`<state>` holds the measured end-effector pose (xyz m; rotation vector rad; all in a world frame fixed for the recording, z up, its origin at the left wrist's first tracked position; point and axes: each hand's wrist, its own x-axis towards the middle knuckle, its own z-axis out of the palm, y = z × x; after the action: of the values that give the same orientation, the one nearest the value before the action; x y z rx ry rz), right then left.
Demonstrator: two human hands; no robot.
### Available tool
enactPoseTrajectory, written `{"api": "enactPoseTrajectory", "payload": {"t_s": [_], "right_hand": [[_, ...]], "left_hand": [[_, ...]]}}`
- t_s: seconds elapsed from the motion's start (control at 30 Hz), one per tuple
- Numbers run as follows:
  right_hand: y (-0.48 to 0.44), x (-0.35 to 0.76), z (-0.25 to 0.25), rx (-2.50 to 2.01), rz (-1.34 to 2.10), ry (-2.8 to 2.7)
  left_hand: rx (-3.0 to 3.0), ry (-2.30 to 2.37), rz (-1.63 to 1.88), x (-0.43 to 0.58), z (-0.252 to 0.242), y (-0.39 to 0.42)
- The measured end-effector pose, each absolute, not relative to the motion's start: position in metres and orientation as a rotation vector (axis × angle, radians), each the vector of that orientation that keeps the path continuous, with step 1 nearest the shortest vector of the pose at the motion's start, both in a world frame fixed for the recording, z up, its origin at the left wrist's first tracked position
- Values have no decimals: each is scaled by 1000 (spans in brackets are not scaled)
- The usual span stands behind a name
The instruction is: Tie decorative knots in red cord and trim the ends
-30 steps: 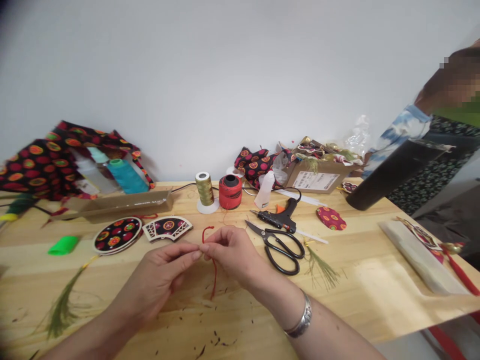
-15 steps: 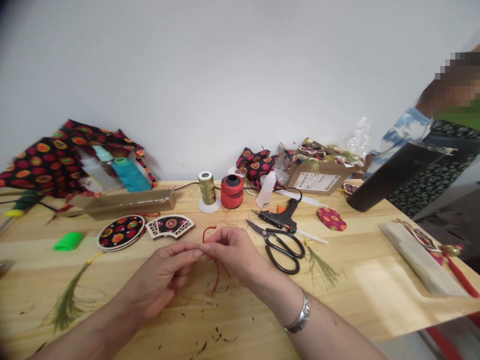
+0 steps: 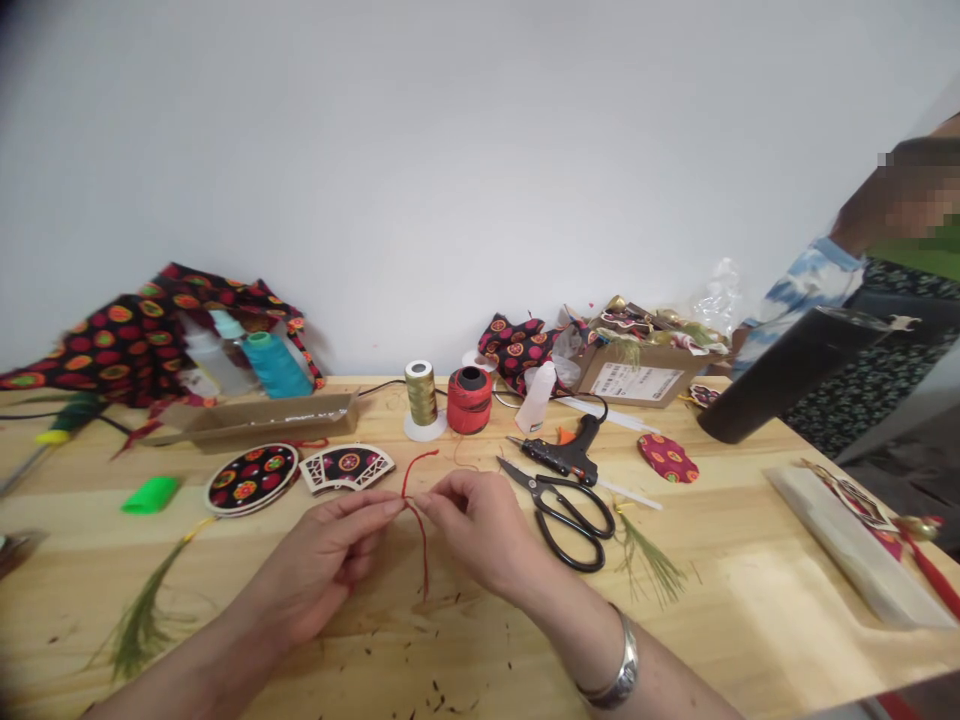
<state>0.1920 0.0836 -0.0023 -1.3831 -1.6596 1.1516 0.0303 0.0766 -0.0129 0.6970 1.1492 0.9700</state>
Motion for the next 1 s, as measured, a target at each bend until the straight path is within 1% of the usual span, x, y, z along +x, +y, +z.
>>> {"api": "enactPoseTrajectory", "payload": {"t_s": [0.17,0.27,0.43,0.5,0.57,0.63,0.73,0.8,0.87,0.93,1.0], "right_hand": [[69,187,0,-1414,759,-1921],[58,182,-1,-1305,492,-2136],[48,178,-11,-1006,-51,-2546],[48,177,-14,-908,-173,-2658],[50,179,-12,-837,-188,-2714],[52,181,-5,-809,-74,-2668],[59,185,6,-914,310,-2307],[66,186,7,-1081,602,-1920],[73,185,3,-1170,1003,-1581],[77,183,-2,-1147,1401,-1299],[79,181,-6,-1085,1637,-1117]], "left_hand": [[653,1152,1000,32,-10,75],[636,1129,1015,32,-7,74],[593,1084,961,32,-9,73],[554,1070,942,32,-11,73],[520,1061,945,32,-11,75],[505,1055,964,31,-10,76],[510,1051,990,30,-8,77],[518,1051,1001,30,-8,76],[539,1062,991,31,-9,73],[575,1090,964,33,-10,71],[620,1115,937,35,-11,71]]}}
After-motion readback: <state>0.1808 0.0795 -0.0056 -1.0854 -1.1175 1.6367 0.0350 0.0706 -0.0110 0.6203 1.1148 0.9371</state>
